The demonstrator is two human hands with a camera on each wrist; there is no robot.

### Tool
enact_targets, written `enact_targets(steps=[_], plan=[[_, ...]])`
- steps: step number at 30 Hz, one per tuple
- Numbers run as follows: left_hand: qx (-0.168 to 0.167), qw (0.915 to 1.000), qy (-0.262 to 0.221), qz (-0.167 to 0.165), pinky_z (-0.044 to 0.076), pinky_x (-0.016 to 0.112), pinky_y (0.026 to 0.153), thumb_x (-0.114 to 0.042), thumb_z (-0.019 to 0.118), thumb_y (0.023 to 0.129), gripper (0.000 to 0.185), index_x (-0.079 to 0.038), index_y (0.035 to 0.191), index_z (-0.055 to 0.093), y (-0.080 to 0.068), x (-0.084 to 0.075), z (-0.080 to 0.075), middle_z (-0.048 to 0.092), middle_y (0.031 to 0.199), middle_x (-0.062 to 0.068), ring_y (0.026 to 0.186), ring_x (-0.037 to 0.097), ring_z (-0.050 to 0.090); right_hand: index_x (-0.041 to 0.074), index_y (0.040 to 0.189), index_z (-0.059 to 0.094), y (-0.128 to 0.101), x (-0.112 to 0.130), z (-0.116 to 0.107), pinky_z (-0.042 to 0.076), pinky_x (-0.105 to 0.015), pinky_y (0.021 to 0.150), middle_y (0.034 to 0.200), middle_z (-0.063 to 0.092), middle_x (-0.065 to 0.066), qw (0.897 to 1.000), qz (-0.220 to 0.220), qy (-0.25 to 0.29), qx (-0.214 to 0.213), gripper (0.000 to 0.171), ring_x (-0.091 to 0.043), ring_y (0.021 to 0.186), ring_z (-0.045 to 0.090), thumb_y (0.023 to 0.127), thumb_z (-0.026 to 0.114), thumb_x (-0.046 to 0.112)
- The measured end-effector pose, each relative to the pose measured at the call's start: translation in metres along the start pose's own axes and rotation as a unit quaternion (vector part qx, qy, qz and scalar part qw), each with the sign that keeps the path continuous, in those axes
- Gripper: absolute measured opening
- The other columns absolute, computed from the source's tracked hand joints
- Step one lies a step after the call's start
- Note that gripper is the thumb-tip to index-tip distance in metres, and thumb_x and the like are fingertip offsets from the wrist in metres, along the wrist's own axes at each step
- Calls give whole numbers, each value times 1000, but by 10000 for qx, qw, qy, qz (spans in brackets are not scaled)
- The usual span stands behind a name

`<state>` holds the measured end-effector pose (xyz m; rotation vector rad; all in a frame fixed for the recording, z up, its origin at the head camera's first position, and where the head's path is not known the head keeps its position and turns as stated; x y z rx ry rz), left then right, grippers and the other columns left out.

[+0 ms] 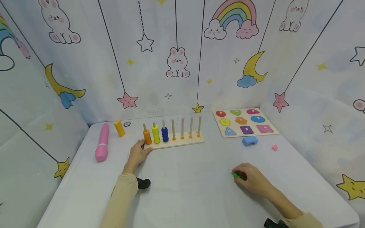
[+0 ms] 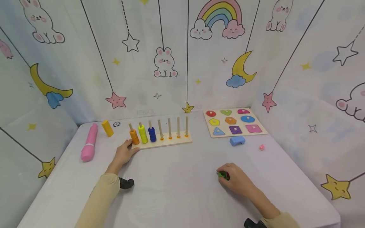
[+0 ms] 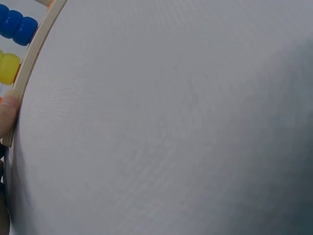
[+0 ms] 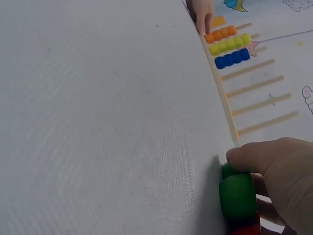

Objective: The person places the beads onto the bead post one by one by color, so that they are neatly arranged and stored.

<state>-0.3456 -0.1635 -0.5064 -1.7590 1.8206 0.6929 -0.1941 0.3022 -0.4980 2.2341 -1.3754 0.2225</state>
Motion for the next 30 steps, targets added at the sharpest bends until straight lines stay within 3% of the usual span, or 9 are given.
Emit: enact_targets(steps=[3, 7, 10, 17, 30], plan=[[-6, 10000, 5, 34, 16, 55, 112, -31, 62, 92, 72, 3, 146, 28, 0, 1, -1, 24, 149, 27, 138, 43, 18, 13, 99, 70, 5, 3, 0, 55, -30, 74, 98, 65, 5, 10000, -11, -52, -52, 27, -11, 89, 58, 74, 80, 8], [20, 10000, 22, 55, 15, 55, 112, -32, 62, 92, 72, 3, 146, 28, 1, 1, -1, 24, 149, 28, 138, 43, 17, 5, 105, 67, 15, 6, -2, 56, -24, 71, 100, 68, -3, 9992, -39, 389, -114, 30, -10, 85, 62, 76, 76, 2], [1, 10000, 23, 30, 15, 55, 112, -31, 63, 92, 72, 3, 146, 28, 0, 1, -2, 25, 149, 27, 138, 42, 17, 1, 110, 64, 31, 11, -3, 57, -23, 72, 103, 67, -7, 9958, -252, 783, -403, 36, -13, 86, 64, 77, 75, -3], [-17, 10000, 0, 4, 15, 54, 113, -31, 63, 92, 72, 2, 146, 29, 1, 0, -2, 25, 149, 26, 139, 41, 17, 4, 117, 59, 97, 34, -3, 56, -28, 79, 104, 64, -8, 9847, -840, 1179, -971, 46, -16, 94, 63, 75, 77, -4], [-70, 10000, -53, -2, 17, 55, 112, -30, 63, 91, 70, 2, 145, 31, -2, -1, -3, 26, 148, 27, 137, 44, 19, -6, 112, 59, 230, 104, 22, 53, -21, 82, 107, 64, -14, 9712, -1644, 1423, -976, 34, -20, 98, 62, 80, 70, -6]])
Point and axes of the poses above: each hand's wrist, its own y-axis towards the middle knuckle, its own z-axis out of the palm, x = y × z, the point moved 1 cm from there along y, towards the middle knuckle
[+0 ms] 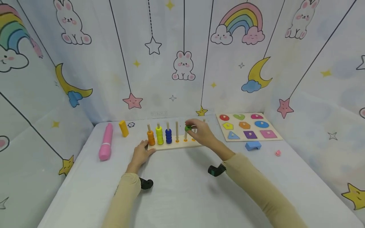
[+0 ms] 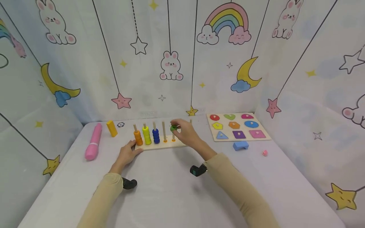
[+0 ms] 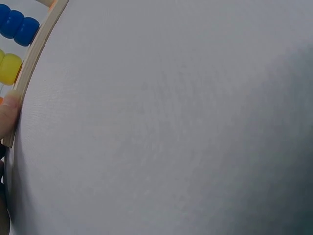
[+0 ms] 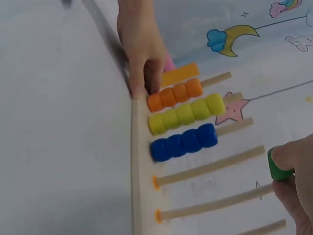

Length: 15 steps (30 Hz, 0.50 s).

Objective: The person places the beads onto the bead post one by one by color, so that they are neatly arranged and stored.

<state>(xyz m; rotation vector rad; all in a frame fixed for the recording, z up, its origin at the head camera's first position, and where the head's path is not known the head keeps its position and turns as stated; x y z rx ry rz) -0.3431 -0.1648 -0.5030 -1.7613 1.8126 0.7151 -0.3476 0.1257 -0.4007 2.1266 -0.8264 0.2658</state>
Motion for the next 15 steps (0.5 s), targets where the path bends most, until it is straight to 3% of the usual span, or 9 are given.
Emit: enact_targets(steps=[7, 15], plan=[[-25, 10000, -23, -21, 17, 53, 113, -31, 64, 91, 71, 1, 145, 31, 3, 1, 3, 28, 149, 24, 138, 40, 19, -8, 113, 58, 38, 1, 21, 52, -17, 82, 105, 63, -16, 9994, -34, -313, -128, 33, -21, 96, 62, 82, 68, -6], [-2, 10000, -35, -59, 16, 51, 113, -31, 64, 91, 72, 0, 146, 31, 4, 2, 2, 29, 149, 21, 139, 37, 19, -5, 114, 58, 54, -1, 37, 54, -25, 82, 107, 63, -15, 9984, 249, -491, 138, 31, -20, 95, 62, 85, 66, -4]])
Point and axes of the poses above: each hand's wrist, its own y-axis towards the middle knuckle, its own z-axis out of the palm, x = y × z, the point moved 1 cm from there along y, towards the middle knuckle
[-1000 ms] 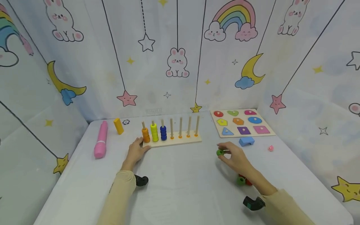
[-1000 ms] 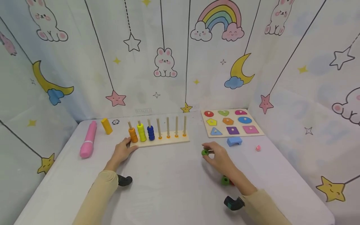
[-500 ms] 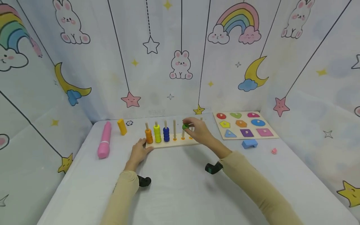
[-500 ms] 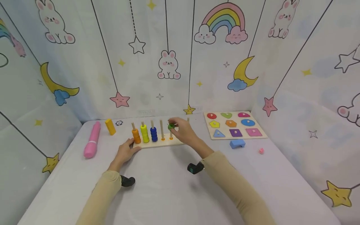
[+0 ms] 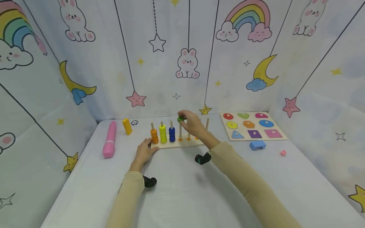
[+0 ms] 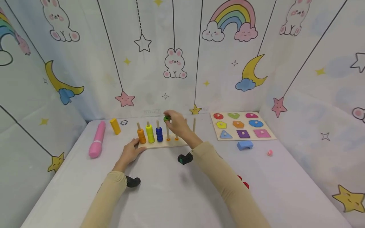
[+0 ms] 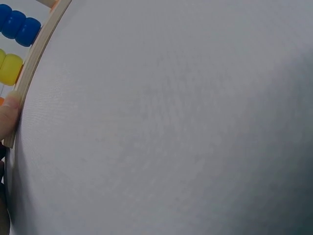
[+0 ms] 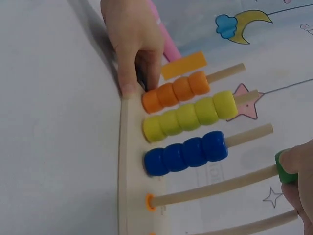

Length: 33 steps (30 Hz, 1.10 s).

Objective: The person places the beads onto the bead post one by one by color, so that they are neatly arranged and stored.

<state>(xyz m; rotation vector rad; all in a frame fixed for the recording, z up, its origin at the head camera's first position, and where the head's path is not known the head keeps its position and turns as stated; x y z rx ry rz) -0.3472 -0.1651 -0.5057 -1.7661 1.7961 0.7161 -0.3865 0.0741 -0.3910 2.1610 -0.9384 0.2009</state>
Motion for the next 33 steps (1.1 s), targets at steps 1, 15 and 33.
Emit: enact_targets(steps=[1, 15, 33], plan=[[12, 10000, -24, -6, 16, 50, 113, -31, 64, 91, 72, 0, 146, 31, 0, 0, 1, 29, 149, 21, 140, 37, 18, -5, 115, 58, -1, -1, 0, 54, -26, 83, 108, 63, -15, 10000, 46, -35, 39, 31, -20, 96, 62, 85, 66, -4], [58, 9999, 58, 121, 17, 54, 112, -32, 63, 91, 72, -1, 147, 30, 4, -14, 0, 23, 150, 25, 138, 42, 19, -3, 112, 61, -56, -24, -58, 55, -28, 83, 105, 66, -13, 9965, 106, 721, -404, 23, -21, 97, 63, 90, 63, 4], [53, 9997, 103, 205, 16, 55, 112, -28, 63, 92, 68, 2, 145, 32, 2, -2, 0, 29, 148, 25, 138, 42, 18, 0, 118, 60, -227, -72, -142, 49, -16, 86, 110, 66, -13, 9639, 1897, 1148, 1472, 29, -20, 102, 62, 94, 60, 17]])
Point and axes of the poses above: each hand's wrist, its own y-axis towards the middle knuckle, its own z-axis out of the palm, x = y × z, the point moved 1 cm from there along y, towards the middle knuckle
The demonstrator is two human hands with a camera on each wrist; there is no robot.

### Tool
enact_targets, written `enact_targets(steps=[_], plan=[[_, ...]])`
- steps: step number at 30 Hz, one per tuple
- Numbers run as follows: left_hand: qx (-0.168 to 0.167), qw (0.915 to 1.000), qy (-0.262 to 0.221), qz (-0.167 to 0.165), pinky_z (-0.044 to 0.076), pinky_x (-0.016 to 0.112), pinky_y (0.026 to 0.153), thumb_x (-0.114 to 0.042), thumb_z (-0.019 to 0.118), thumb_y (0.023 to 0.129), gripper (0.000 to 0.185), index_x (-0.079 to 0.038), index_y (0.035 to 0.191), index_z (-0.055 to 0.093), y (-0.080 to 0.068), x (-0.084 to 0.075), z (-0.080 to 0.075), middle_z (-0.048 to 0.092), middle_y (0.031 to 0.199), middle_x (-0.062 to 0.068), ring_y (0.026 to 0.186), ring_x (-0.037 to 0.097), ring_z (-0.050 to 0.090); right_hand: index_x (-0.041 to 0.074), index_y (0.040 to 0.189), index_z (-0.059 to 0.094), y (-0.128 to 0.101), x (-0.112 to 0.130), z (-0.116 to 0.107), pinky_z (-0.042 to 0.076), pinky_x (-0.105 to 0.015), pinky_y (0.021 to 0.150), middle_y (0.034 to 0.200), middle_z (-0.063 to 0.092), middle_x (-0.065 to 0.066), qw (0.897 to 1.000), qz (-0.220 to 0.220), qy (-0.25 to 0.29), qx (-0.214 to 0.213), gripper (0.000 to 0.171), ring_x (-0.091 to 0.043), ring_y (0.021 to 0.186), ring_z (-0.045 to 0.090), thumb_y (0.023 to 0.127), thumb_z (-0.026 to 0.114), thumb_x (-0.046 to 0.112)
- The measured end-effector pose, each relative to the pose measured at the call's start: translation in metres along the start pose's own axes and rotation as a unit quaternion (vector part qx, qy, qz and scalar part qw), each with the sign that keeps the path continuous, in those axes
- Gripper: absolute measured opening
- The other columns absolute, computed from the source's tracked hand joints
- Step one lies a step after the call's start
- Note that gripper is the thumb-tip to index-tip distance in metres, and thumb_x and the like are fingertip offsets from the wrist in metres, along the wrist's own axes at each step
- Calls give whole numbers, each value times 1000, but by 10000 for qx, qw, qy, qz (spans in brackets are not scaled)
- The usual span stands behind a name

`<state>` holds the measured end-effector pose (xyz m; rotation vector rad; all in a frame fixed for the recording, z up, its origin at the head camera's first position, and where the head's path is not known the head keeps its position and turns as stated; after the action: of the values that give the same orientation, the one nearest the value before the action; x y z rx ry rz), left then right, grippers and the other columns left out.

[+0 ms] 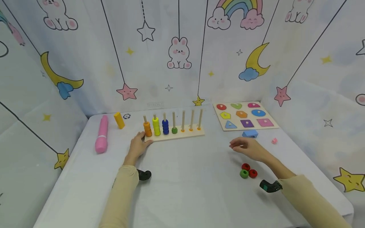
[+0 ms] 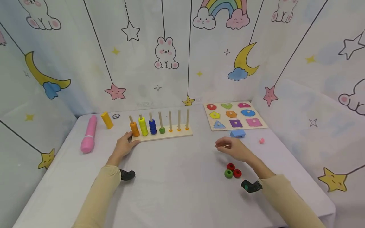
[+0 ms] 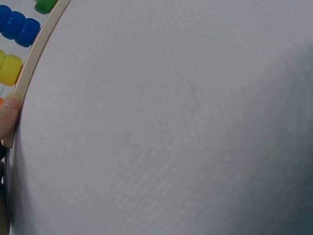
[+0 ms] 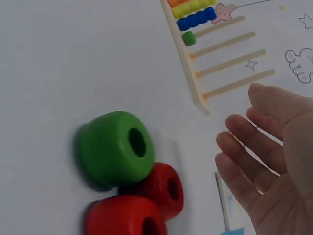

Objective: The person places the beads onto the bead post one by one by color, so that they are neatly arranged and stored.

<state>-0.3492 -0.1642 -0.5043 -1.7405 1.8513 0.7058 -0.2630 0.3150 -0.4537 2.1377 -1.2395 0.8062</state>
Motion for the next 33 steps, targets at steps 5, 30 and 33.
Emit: enact_targets(steps=[5, 30, 33], plan=[[-50, 10000, -23, 22, 15, 56, 112, -27, 63, 92, 68, 2, 145, 31, 0, 0, -2, 29, 148, 25, 138, 42, 17, 5, 115, 62, -19, -15, 12, 53, -22, 83, 109, 67, -8, 9999, -7, 128, 39, 30, -20, 104, 62, 89, 68, 18], [35, 9998, -80, -189, 16, 54, 113, -30, 63, 92, 71, 1, 146, 29, -6, -6, -3, 26, 149, 25, 139, 41, 18, 15, 108, 66, -71, -22, 24, 49, -17, 84, 105, 66, 7, 9817, -1127, -1528, -158, 41, -7, 96, 58, 72, 83, 21], [24, 9998, -39, -198, 16, 54, 113, -31, 63, 92, 71, 1, 146, 29, -6, -5, -4, 27, 149, 24, 138, 41, 18, 13, 110, 66, -70, -21, 26, 48, -14, 85, 105, 67, 6, 9818, -1138, -1500, -242, 42, -8, 97, 59, 72, 83, 19]])
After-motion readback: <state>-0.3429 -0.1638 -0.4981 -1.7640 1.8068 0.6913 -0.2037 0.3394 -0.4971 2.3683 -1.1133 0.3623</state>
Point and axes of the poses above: each hand's wrist, its own y-axis towards the middle knuckle, its own z-axis out of the palm, x = y × z, the point moved 1 cm from there along y, towards the middle knuckle
